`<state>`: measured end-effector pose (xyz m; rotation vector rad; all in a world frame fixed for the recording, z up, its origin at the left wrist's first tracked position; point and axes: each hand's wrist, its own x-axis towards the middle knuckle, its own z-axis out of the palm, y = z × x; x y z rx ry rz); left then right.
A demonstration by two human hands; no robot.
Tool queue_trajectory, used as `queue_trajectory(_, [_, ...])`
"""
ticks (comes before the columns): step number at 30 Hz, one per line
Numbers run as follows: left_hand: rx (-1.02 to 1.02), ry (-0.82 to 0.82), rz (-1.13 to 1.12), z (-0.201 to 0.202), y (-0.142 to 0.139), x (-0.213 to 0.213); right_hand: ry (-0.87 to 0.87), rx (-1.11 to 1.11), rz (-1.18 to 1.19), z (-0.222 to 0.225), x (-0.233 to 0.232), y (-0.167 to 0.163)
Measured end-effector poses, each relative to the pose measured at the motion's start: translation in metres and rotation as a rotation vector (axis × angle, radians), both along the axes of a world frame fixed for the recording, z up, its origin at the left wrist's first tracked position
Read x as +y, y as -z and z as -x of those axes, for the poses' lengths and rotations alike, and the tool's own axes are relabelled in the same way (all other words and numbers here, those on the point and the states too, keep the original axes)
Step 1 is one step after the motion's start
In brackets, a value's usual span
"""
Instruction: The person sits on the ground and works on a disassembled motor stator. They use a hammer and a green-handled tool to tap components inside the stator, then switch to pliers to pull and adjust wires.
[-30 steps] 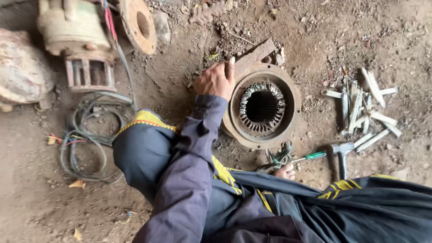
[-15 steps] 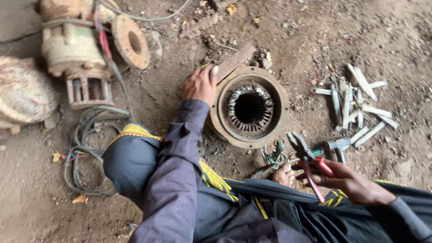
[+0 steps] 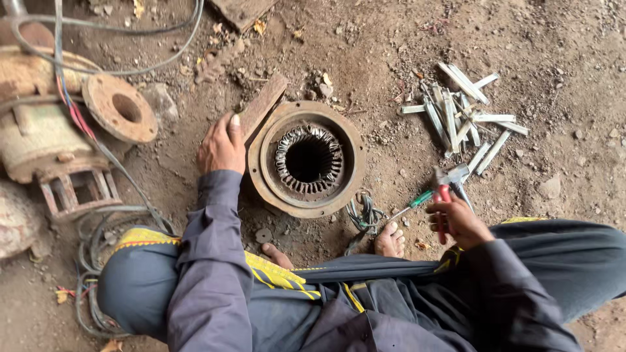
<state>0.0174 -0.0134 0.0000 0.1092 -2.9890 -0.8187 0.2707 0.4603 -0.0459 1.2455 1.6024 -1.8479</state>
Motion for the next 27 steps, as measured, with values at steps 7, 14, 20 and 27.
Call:
queue_trajectory(7, [-0.303,-0.207,-0.082,0.024,-0.001,-0.008,0.023,0.062,0.162,0.005,-0.012,0.008])
queue_trajectory(14, [-0.476,-0.416,-0.319,0.049,0.018,-0.025,-0.597,0.274,-0.237,0.026,-0.059,-0.04])
queue_trajectory(20, [-0.574,-0.437,-0.207,0.042,-0.006,-0.011,-1.168,0.445,-1.324,0.074,-0.103,-0.052])
queue_trajectory(27, [-0.64,-0.374,-0.091,0.036,-0.037,-0.003,-1.331,0.542,-1.628,0.126,-0.113,-0.072])
